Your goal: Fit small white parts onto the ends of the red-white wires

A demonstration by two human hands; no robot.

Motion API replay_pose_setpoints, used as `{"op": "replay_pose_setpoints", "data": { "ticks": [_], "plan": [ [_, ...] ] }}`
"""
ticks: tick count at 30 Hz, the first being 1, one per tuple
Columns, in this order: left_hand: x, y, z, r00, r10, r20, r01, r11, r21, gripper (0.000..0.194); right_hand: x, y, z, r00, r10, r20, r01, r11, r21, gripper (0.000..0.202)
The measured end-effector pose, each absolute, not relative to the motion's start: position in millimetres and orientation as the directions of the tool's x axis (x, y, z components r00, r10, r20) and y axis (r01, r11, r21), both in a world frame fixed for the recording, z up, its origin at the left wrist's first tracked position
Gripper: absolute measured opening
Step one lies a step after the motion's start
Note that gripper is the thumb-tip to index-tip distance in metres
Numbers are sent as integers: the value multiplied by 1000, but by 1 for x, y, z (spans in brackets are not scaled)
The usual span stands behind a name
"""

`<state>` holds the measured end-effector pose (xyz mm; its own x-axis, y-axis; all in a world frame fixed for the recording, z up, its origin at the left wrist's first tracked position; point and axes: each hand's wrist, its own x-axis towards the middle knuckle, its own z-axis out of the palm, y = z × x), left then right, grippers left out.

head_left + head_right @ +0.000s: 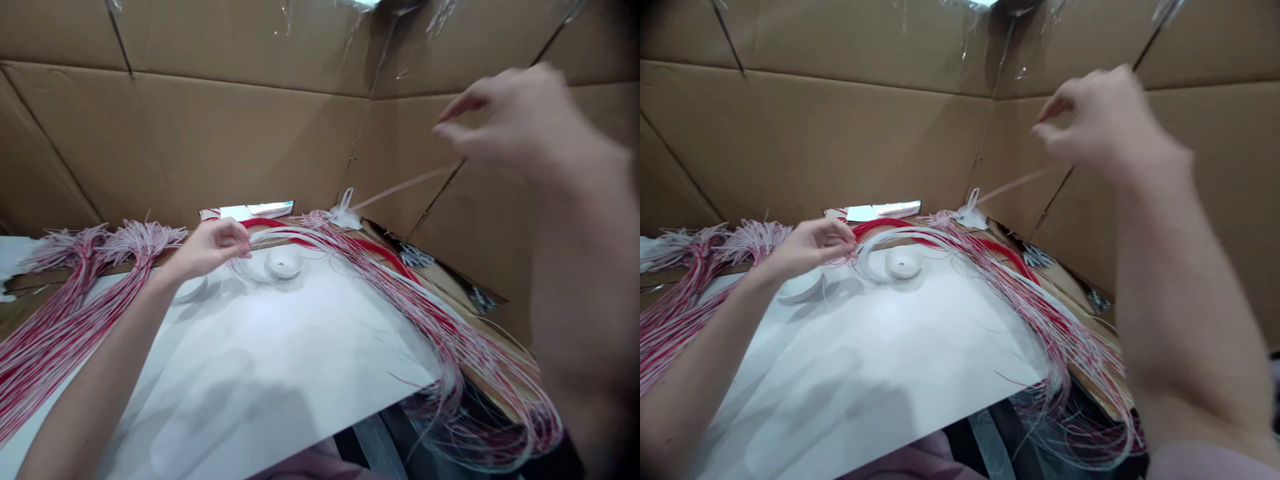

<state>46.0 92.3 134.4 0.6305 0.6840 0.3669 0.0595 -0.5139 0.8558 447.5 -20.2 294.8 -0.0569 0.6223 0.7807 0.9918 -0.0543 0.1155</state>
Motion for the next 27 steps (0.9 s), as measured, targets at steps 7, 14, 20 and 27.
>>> {"op": "replay_pose_setpoints", "data": {
  "ticks": [7, 14, 20, 27],
  "plan": [
    [48, 76, 75, 616, 761, 204, 16, -271, 962, 27, 264, 30, 122, -422, 745, 516, 734, 615, -287, 26],
    [20, 65, 36, 526, 830, 187, 92, -273, 958, 28, 204, 42, 30, -349, 831, 433, 586, 554, -591, 11],
    [1, 45, 10, 458, 881, 116, 206, -232, 951, 23, 206, 40, -7, -346, 821, 454, 551, 569, -610, 11],
    [-18, 26, -11, 329, 942, 66, 341, -184, 922, 14, 213, 37, -32, -346, 817, 461, 553, 574, -603, 13]
  ]
}}
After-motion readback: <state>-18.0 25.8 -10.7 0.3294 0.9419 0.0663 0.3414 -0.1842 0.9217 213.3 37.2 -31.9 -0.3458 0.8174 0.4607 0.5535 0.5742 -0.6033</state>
